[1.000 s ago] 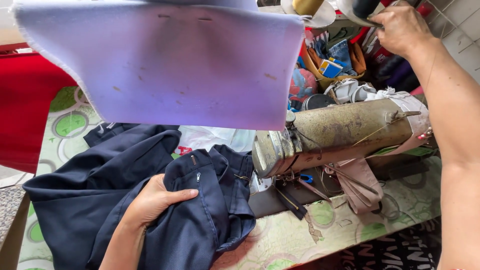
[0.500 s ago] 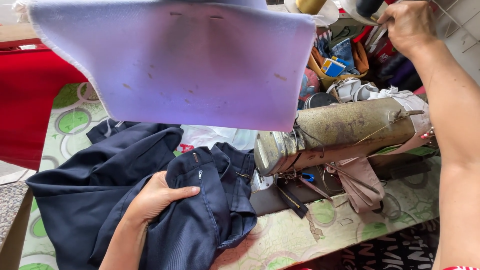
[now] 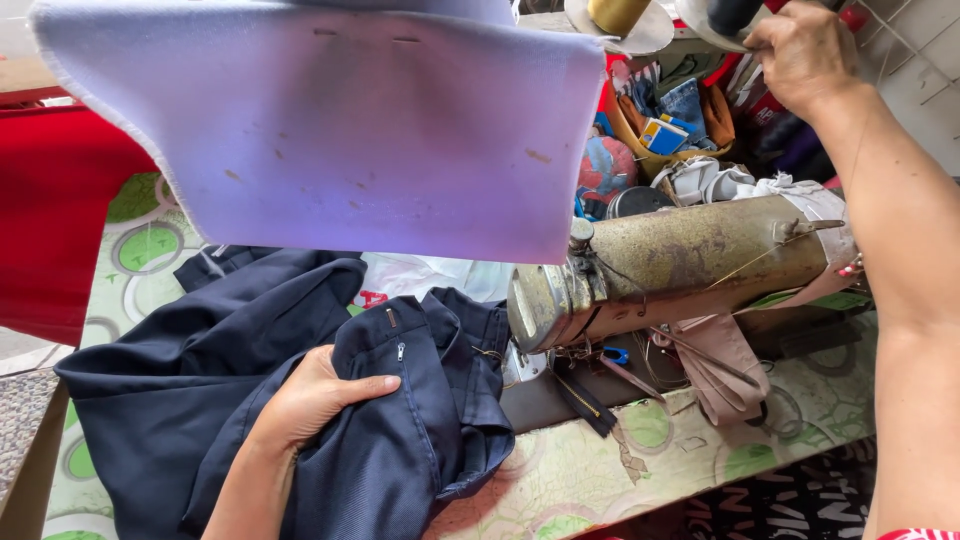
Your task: Unpacking a pair of pants from a plastic bag and inspecting the seams on a sewing table to prepare for repair.
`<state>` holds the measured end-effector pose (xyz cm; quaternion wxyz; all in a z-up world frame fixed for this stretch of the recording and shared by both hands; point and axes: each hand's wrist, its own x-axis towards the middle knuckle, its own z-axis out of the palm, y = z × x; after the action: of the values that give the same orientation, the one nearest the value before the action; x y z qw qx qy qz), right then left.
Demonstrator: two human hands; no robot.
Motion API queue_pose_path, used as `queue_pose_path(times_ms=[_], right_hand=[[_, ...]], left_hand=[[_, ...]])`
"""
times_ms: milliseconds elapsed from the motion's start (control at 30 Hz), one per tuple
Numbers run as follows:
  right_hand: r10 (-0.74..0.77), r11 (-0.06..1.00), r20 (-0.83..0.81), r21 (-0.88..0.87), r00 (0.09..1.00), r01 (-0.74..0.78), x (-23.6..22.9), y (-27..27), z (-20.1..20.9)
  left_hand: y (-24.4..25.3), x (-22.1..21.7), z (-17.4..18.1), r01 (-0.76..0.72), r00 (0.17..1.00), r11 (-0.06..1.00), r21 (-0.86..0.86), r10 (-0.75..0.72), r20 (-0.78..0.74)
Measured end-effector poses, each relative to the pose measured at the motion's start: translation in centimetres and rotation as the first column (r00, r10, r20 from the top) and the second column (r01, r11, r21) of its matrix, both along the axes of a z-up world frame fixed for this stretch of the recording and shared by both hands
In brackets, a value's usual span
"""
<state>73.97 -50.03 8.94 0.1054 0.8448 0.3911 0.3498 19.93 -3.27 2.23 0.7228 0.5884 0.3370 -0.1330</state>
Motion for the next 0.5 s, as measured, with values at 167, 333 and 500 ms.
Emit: queue_pose_path(times_ms=[167,333,500], right_hand=[[0.072,0.995,-0.055,0.071,0.996,-0.068,-0.6,0.0,0.5],[0.236,0.945,-0.101,0.254,0.966,-0.205,-1.7,0.5,1.5],[0.355,0.827,-0.201,0.523,0.913,-0.207,-6.6,0.7,3.8]], left_hand=[[0.1,0.0,-0.6,0.000,1.000,1.000,-0.002,0.000,0.012],[0.1,0.0,-0.1,0.002,1.000,1.000,0.000,-0.002,-0.002],[-0.1,0.1,0.4,-0.005,1.000,1.000,0.010,0.005,-0.012]])
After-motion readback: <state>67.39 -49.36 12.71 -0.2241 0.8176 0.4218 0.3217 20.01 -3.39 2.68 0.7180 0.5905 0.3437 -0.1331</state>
